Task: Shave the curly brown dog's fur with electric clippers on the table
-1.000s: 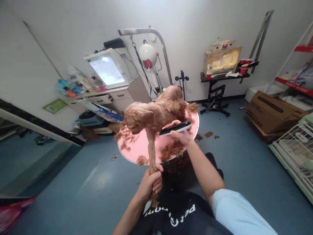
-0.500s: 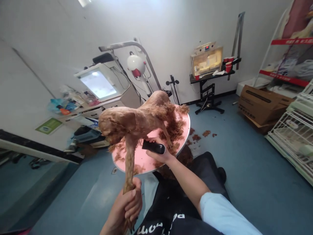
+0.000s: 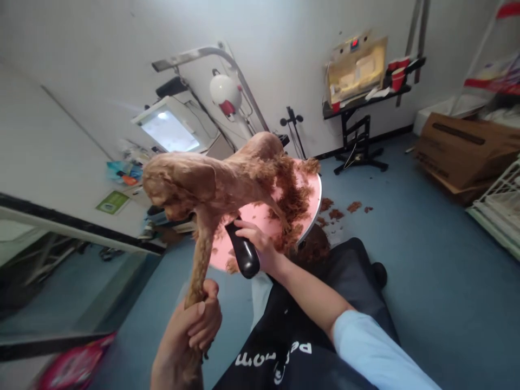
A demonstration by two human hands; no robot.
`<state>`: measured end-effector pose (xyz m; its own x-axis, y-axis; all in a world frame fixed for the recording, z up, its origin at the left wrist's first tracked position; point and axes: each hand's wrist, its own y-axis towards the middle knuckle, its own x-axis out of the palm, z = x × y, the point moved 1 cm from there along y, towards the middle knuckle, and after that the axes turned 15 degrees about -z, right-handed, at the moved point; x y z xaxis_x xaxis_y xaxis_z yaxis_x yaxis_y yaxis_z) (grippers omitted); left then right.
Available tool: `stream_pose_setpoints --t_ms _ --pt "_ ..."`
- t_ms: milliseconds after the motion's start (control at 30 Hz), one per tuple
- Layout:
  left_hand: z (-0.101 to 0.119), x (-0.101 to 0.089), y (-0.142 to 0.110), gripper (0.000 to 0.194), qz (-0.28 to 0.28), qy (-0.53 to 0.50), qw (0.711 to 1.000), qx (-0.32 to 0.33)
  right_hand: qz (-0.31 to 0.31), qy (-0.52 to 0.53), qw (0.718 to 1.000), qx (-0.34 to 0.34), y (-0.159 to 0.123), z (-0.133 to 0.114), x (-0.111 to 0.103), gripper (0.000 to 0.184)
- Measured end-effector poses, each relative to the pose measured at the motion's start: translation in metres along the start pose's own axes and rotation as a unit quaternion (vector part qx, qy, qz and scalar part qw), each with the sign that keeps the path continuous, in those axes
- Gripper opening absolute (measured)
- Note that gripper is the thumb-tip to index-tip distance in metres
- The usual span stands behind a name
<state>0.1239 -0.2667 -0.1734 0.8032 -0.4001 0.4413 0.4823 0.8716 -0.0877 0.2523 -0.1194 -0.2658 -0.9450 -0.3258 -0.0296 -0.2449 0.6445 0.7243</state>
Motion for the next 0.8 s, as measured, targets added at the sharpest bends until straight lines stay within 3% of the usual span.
stream_pose_setpoints --t_ms 167,333,500,700,800 --pt "0.001 -0.001 -0.003 0.017 -0.01 0.0 0.999 0.038 -0.012 -0.037 0.999 0.002 0.003 0.01 0.004 0.033" --pt "0.002 0.003 -0.007 0.015 0.014 0.016 0.999 0.04 -0.013 -0.046 0.997 -0.068 0.007 0.016 0.012 0.032" --pt "0.001 0.004 -0.014 0.015 0.013 0.025 0.998 0.055 -0.022 -0.061 0.997 -0.051 0.012 0.016 0.015 0.027" --pt "-0.006 -0.004 -0.023 0.018 0.005 0.027 0.997 0.069 -0.031 -0.101 0.991 -0.08 0.013 0.02 0.02 0.02" --pt "-0.007 -0.012 -0.026 0.019 0.011 0.036 0.998 0.041 -0.023 -0.134 0.987 -0.09 0.013 0.022 0.02 0.023"
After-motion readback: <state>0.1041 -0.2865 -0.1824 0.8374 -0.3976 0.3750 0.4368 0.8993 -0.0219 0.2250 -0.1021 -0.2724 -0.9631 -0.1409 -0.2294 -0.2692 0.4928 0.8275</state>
